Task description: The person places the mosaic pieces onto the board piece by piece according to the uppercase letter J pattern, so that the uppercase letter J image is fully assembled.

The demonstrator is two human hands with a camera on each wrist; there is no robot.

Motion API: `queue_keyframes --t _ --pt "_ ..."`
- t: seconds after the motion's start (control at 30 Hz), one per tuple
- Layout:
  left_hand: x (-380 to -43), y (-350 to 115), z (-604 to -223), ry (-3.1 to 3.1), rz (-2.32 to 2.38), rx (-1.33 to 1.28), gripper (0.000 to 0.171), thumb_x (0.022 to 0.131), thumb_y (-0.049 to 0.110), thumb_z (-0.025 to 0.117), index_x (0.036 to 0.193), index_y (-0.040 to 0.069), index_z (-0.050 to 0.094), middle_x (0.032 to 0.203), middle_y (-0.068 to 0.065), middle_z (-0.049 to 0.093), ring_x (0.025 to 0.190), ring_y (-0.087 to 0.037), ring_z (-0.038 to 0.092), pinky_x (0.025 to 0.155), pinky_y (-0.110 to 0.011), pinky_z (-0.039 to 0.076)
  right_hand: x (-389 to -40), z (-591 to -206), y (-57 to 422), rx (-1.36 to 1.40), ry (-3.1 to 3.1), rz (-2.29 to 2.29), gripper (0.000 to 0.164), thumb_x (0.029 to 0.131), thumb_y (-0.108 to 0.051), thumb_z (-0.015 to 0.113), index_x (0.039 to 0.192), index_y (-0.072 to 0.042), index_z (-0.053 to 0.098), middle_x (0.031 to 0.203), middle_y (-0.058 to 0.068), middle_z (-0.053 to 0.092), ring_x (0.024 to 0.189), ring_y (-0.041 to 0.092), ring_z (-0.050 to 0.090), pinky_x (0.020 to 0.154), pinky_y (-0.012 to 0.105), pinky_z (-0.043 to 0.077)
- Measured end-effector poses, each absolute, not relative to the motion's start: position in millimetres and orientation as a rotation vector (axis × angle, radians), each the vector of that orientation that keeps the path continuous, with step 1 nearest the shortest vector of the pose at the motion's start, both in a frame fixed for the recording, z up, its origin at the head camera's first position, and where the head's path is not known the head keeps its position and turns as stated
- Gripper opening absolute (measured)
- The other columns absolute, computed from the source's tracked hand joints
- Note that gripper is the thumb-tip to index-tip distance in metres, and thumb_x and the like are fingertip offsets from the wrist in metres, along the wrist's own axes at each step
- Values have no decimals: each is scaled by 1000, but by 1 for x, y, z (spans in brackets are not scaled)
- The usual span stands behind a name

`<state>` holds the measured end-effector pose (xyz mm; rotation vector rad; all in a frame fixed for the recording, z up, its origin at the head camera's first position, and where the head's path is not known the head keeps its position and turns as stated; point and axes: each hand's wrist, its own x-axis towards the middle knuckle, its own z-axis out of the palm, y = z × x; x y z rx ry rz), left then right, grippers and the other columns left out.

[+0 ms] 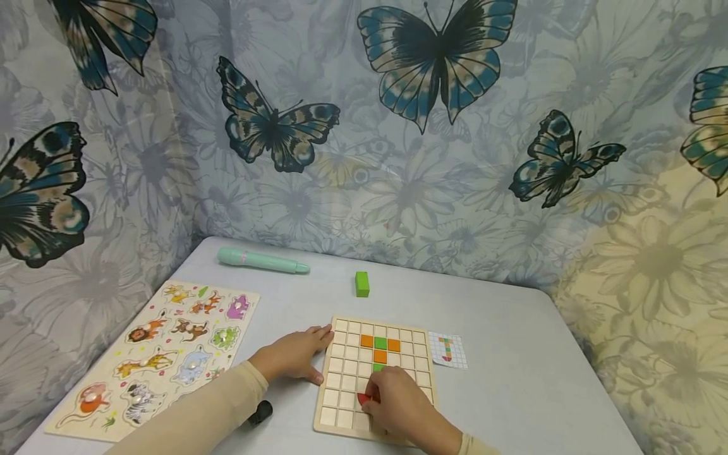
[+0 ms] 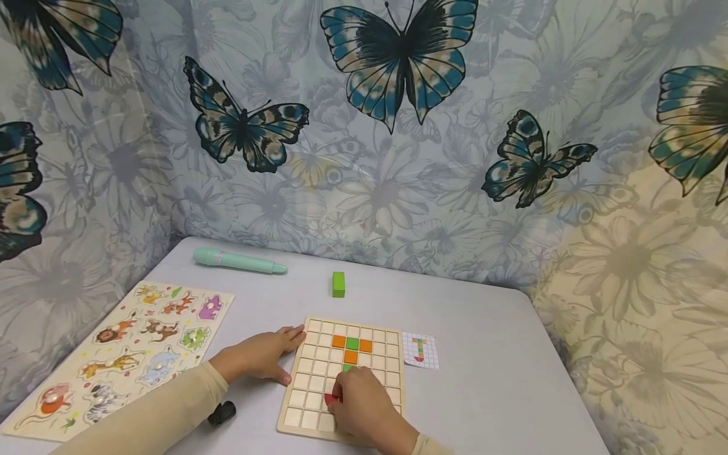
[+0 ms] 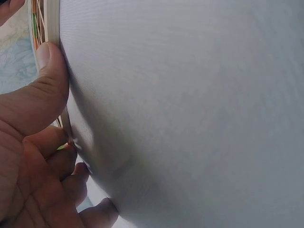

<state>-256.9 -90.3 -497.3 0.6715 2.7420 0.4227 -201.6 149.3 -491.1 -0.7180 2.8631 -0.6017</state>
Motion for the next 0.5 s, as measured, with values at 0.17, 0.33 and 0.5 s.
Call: queue_keyframes --t 0.17,0.33,0.5 --pt "-256 -90 -497 2740 424 671 96 72 41 83 150 3 39 157 -9 32 142 -30 30 112 -46 31 -202 -493 156 -696 2856 -618 25 76 -27 83 70 -21 60 65 -11 48 65 8 43 55 24 39" --pt "-257 -91 -500 2739 430 669 96 73 41 82 150 4 39 157 -9 31 143 -30 28 112 -48 30 -202 -486 169 -703 2864 -623 21 73 -29 85 76 -20 66 69 -12 49 70 9 43 59 26 41" --pt "-259 -98 -508 2691 516 662 94 78 41 79 153 7 34 159 -8 26 145 -32 23 114 -50 25 -197 -470 188 -703 2860 -634 20 78 -32 81 85 -19 68 79 -10 54 77 11 44 63 28 44"
